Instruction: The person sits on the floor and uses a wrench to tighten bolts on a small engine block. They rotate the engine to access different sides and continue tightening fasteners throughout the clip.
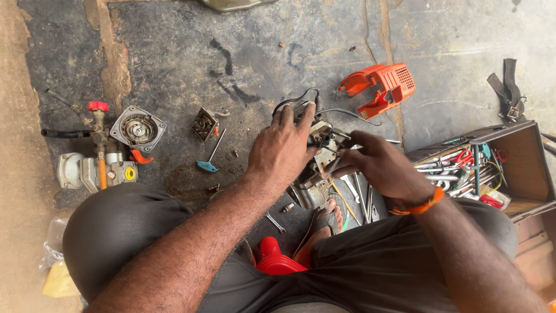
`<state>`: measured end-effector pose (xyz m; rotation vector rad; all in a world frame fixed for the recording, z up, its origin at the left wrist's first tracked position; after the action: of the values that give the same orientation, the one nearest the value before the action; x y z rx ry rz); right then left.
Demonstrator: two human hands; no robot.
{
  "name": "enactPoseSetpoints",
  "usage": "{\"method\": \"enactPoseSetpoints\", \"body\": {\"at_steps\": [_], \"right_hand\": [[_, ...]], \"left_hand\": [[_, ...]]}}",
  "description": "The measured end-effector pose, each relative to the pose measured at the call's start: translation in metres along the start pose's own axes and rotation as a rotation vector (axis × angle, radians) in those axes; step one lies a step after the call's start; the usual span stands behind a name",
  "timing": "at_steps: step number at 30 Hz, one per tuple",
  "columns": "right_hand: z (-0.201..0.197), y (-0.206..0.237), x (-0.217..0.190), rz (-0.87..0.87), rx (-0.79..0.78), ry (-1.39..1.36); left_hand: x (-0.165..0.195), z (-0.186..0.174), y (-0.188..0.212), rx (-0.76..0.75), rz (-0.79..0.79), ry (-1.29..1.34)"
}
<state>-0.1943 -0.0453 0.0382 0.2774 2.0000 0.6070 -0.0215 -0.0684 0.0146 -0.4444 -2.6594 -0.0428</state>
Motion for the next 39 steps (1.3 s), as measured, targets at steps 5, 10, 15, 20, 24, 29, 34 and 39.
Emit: {"method": "enactPoseSetpoints", "body": {"at_steps": [5, 10, 15, 20, 24, 29, 34, 39], "right_hand": [[-0.025, 0.014, -0.037, -0.396, 0.217, 0.635], [-0.029, 0.013, -0.045, -0.430, 0.150, 0.620], [-0.032, 0.010, -0.040, -0.401, 0.100, 0.524], [-0.034, 0.004, -0.039, -0.534, 0.110, 0.603], [-0.029, -0.004, -0.032, -0.503, 0.043, 0.634], [-0.025, -0.008, -0.035, -0.515, 0.014, 0.670], [-0.026, -0.009, -0.037, -0.482, 0.045, 0.713], [-0.025, -0.011, -0.040, -0.553, 0.016, 0.714]], "left_hand": [[-0.002, 0.001, -0.001, -0.016, -0.009, 0.046], [-0.005, -0.002, -0.002, -0.068, -0.037, 0.100], [-0.011, -0.005, -0.002, -0.126, -0.084, 0.140], [-0.013, -0.011, -0.002, -0.138, -0.108, 0.110], [-0.017, -0.010, 0.000, -0.183, -0.156, 0.091], [-0.017, -0.010, 0.003, -0.143, -0.134, 0.091], [-0.017, -0.005, 0.005, -0.174, -0.148, 0.053], [-0.015, -0.003, 0.005, -0.191, -0.142, 0.018]]}}
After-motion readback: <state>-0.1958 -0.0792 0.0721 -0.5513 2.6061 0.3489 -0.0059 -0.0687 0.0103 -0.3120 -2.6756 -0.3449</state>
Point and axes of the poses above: each hand's wrist, its own y-axis away from the middle knuckle, its own z-axis out of the palm, x = y × z, the point moved 6 cm from there along -y, towards the middle knuckle, and after that the axes turned 12 degrees about x, right-handed, at the moved point
